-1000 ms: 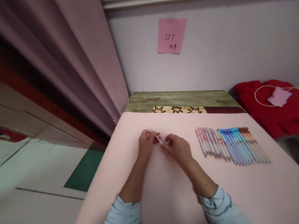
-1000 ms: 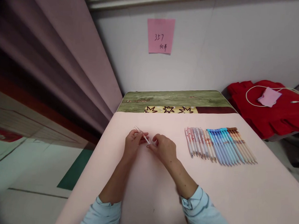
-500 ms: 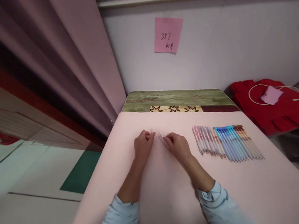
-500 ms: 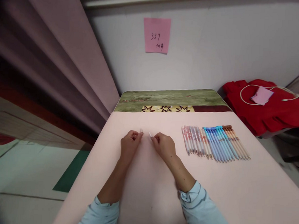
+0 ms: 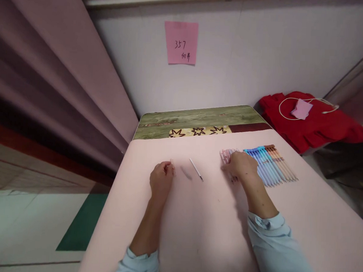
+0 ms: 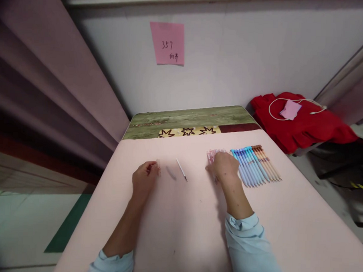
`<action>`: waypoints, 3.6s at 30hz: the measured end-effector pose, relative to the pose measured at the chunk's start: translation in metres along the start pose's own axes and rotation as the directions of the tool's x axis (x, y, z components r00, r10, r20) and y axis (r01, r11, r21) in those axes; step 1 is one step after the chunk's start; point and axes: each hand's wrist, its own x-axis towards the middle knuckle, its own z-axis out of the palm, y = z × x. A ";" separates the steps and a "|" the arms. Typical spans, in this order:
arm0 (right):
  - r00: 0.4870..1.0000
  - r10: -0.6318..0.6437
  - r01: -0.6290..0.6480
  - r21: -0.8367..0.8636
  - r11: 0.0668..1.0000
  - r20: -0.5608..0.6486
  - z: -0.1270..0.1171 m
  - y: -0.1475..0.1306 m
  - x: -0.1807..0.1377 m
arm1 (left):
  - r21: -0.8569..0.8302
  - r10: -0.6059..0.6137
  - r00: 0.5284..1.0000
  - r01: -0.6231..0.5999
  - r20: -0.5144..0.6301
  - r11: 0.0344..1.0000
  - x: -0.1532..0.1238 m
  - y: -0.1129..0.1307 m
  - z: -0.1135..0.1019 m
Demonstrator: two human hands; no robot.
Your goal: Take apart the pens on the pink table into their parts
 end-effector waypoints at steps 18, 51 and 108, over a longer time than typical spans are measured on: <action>0.953 -0.279 0.303 0.383 0.873 -0.119 0.010 -0.045 -0.020 | -0.766 -0.103 0.974 0.223 0.202 0.602 -0.003 0.013 -0.001; 0.603 -0.761 -0.341 0.940 0.026 0.240 0.053 -0.099 -0.049 | -0.882 0.006 0.889 0.454 0.458 0.125 -0.009 0.021 -0.008; 0.808 -0.567 -0.113 0.987 0.114 0.158 0.054 -0.093 -0.040 | -0.922 -0.187 0.931 0.346 0.315 0.171 -0.005 0.021 -0.001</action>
